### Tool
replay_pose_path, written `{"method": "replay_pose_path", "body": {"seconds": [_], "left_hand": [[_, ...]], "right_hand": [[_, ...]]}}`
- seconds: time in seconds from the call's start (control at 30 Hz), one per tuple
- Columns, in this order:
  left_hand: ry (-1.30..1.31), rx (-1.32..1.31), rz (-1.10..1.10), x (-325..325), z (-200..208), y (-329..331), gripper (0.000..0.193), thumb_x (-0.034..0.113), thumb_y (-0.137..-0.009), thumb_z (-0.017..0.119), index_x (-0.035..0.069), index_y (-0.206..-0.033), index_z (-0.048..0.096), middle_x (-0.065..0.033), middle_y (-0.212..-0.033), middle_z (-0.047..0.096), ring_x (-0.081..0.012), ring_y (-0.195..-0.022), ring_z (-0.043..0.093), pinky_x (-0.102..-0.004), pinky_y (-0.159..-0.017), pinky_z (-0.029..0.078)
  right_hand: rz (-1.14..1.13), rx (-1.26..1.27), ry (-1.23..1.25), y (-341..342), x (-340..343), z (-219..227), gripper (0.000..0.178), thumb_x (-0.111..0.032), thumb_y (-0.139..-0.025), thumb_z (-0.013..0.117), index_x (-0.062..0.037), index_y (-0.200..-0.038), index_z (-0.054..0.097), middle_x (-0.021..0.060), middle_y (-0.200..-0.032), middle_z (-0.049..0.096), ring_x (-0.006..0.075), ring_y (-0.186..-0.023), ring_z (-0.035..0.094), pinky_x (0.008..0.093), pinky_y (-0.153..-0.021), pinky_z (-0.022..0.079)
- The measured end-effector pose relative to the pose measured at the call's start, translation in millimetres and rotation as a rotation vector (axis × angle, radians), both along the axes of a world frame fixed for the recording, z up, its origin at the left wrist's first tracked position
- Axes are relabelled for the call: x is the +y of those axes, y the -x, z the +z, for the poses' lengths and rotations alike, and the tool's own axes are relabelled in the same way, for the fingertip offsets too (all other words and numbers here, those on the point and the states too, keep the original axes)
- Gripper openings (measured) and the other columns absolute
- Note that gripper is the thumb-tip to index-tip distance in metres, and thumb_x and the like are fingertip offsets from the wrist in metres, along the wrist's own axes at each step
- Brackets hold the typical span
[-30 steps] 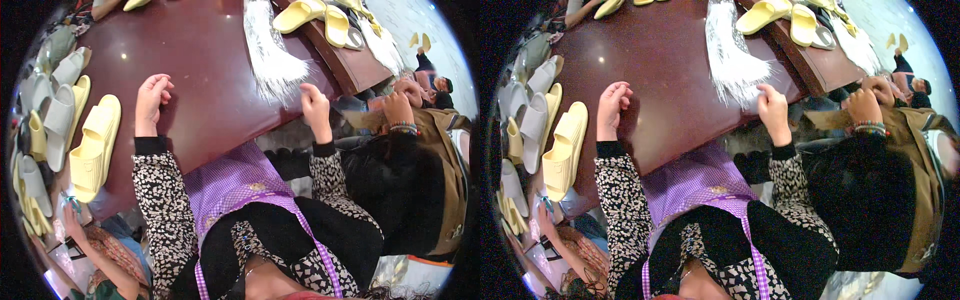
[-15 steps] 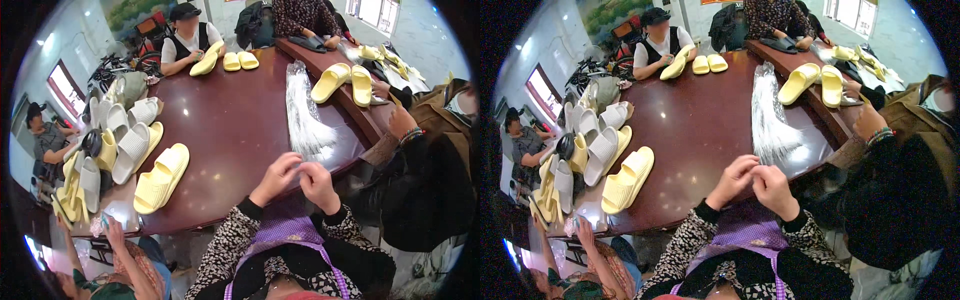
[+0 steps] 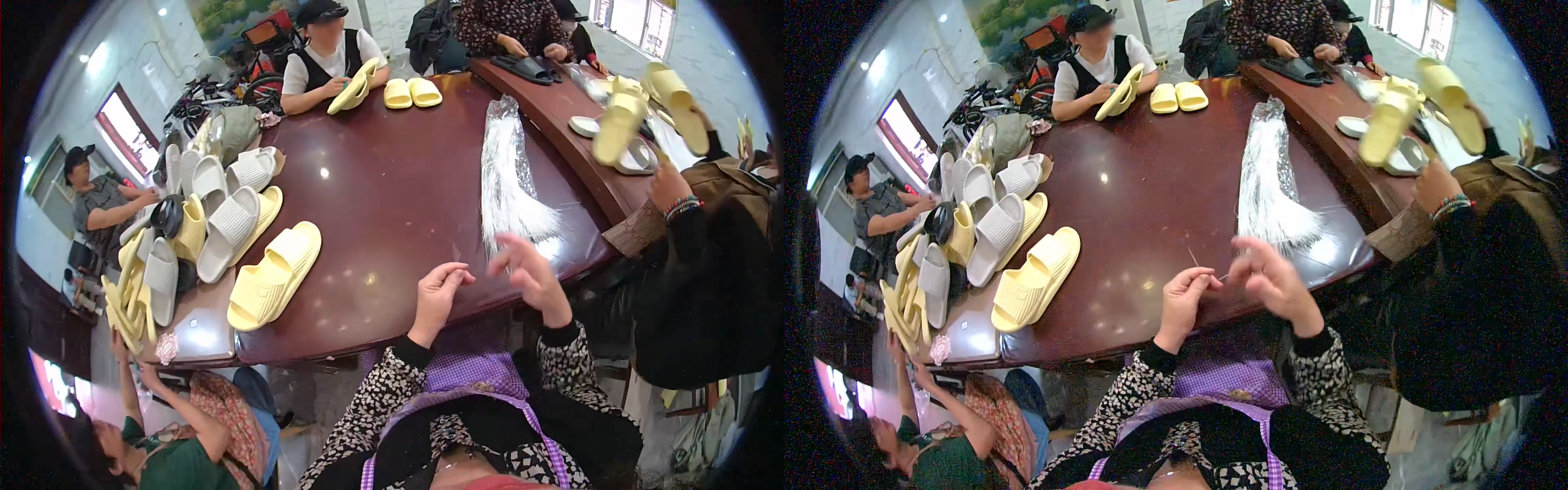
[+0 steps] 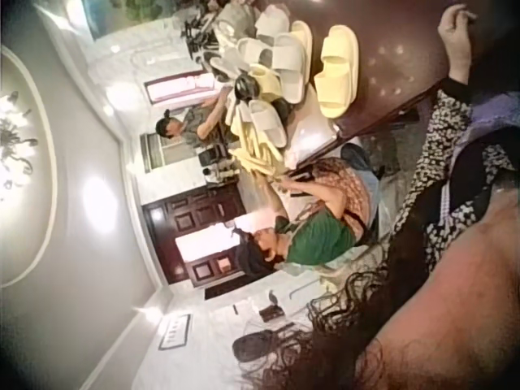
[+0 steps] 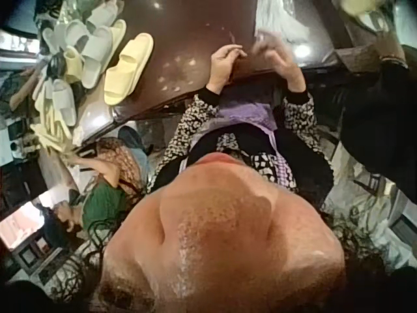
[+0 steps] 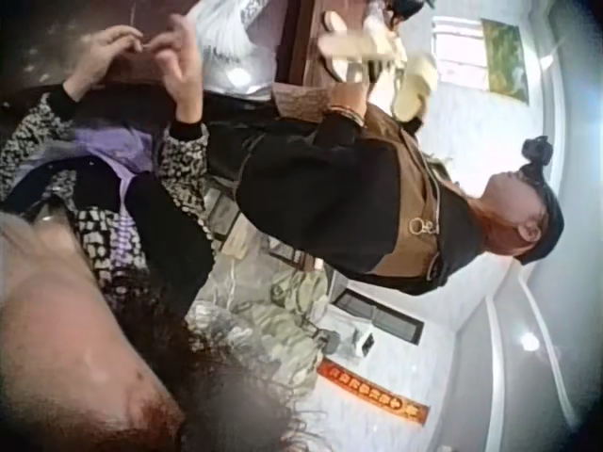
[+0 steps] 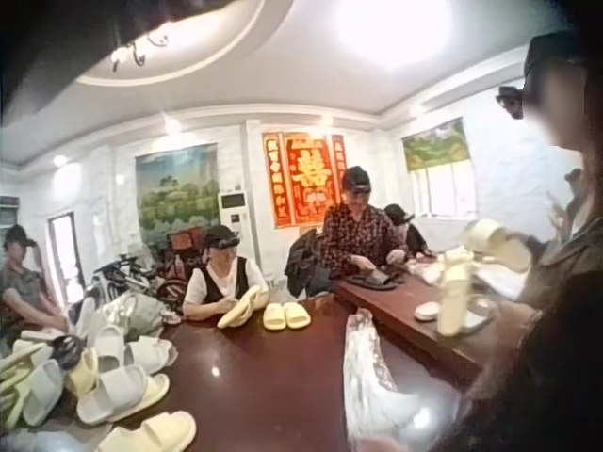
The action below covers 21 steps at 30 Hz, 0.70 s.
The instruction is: The person tags pairs of slippers together by taking plastic fasteners from the table and threading them through each pair of slippers by hand.
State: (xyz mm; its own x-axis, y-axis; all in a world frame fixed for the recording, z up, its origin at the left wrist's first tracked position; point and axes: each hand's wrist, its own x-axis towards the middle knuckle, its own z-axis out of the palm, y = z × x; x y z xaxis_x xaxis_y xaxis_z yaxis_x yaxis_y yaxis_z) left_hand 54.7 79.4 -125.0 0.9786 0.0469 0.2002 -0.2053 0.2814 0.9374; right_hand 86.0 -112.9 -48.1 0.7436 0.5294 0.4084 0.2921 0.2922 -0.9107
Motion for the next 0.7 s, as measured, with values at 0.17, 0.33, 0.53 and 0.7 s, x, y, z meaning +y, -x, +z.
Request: {"method": "replay_pose_path", "body": {"seconds": [0.17, 0.33, 0.53, 0.7], "left_hand": [[0.095, 0.034, 0.121, 16.4, 16.1, 20.8, 0.015, 0.005, -0.093, 0.053, -0.003, -0.102, 0.062, -0.009, -0.086, 0.066, -0.0144, -0.08, 0.063, -0.0271, -0.076, 0.051], [0.149, 0.056, 0.182, 25.7, 16.6, 37.9, 0.015, 0.006, -0.093, 0.053, -0.003, -0.101, 0.062, -0.0073, -0.082, 0.066, -0.013, -0.078, 0.062, -0.0255, -0.076, 0.05], [0.229, 0.085, 0.246, 46.3, 20.8, 72.2, 0.014, 0.004, -0.093, 0.052, -0.004, -0.1, 0.061, -0.0086, -0.077, 0.063, -0.0162, -0.075, 0.061, -0.0313, -0.077, 0.052], [0.251, 0.009, 0.364, 74.3, 25.2, 107.6, 0.014, 0.004, -0.093, 0.052, -0.004, -0.1, 0.06, -0.009, -0.075, 0.062, -0.0169, -0.072, 0.061, -0.0339, -0.076, 0.053]], "right_hand": [[-0.554, -0.671, 0.918, -54.9, -13.3, -39.5, 0.062, -0.031, -0.085, 0.064, -0.0053, -0.137, 0.039, 0.015, -0.128, 0.051, 0.0334, -0.12, 0.045, 0.0444, -0.1, 0.032], [-0.565, -0.629, 1.322, -87.9, -11.2, -78.4, 0.06, -0.036, -0.091, 0.054, -0.0083, -0.141, 0.035, 0.0133, -0.147, 0.034, 0.0356, -0.137, 0.025, 0.0513, -0.109, 0.02], [-0.577, -0.638, 1.427, -101.9, -7.0, -86.2, 0.057, -0.037, -0.094, 0.046, -0.0084, -0.141, 0.034, 0.0105, -0.151, 0.027, 0.0343, -0.14, 0.019, 0.0511, -0.112, 0.015], [-0.613, -0.647, 1.418, -97.5, -8.7, -85.7, 0.058, -0.039, -0.094, 0.046, -0.0084, -0.142, 0.033, 0.0102, -0.151, 0.028, 0.0331, -0.14, 0.018, 0.0501, -0.113, 0.014]]}}
